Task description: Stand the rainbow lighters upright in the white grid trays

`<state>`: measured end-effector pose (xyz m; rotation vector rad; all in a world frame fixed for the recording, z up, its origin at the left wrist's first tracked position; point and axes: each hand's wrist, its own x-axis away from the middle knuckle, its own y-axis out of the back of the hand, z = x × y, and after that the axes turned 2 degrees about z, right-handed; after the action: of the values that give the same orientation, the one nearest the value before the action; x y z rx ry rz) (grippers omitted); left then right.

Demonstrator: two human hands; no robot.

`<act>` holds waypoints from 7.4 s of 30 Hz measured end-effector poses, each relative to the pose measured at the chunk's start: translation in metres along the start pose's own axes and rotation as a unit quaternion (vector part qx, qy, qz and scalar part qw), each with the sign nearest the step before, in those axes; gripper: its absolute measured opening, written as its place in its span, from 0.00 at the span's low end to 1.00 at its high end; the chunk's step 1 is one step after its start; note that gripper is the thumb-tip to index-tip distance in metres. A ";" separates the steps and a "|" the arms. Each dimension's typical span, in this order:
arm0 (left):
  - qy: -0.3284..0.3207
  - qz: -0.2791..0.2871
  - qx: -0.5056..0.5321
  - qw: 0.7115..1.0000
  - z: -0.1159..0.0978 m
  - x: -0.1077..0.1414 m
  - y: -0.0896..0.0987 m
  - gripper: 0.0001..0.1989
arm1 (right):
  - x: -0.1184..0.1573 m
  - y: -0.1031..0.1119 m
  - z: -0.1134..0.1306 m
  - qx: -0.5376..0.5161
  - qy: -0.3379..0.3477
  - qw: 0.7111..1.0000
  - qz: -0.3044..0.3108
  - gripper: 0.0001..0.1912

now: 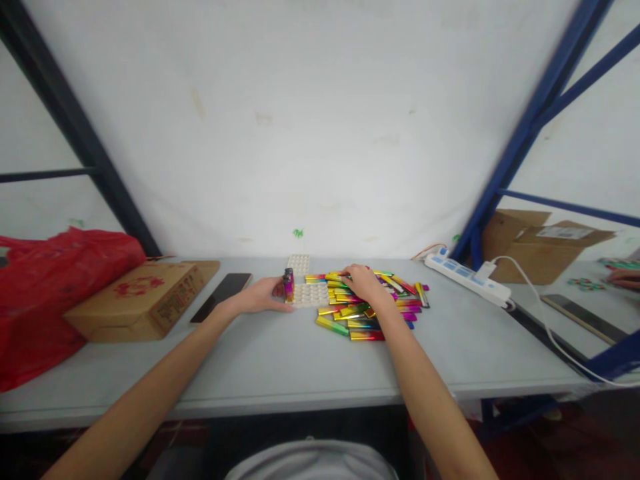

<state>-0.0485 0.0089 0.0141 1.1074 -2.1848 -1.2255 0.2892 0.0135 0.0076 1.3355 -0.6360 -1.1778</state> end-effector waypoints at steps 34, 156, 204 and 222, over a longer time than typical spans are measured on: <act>-0.004 -0.003 0.013 1.000 0.000 0.001 0.000 0.34 | 0.001 0.006 0.086 -0.723 -0.082 0.680 -0.088 0.25; 0.010 0.037 0.030 0.999 0.016 0.001 0.012 0.43 | -0.007 -0.008 0.006 0.015 -0.019 1.000 0.007 0.17; 0.028 0.022 0.004 0.999 0.000 0.006 0.010 0.37 | -0.001 -0.016 0.111 -0.630 -0.104 0.770 0.002 0.32; 0.022 0.010 0.019 1.000 0.003 0.005 0.006 0.36 | -0.008 -0.031 0.105 -0.475 0.022 0.872 -0.116 0.17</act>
<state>-0.0562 0.0088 0.0173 1.1138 -2.1891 -1.1448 0.1839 -0.0152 0.0011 0.5820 0.1797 -1.3769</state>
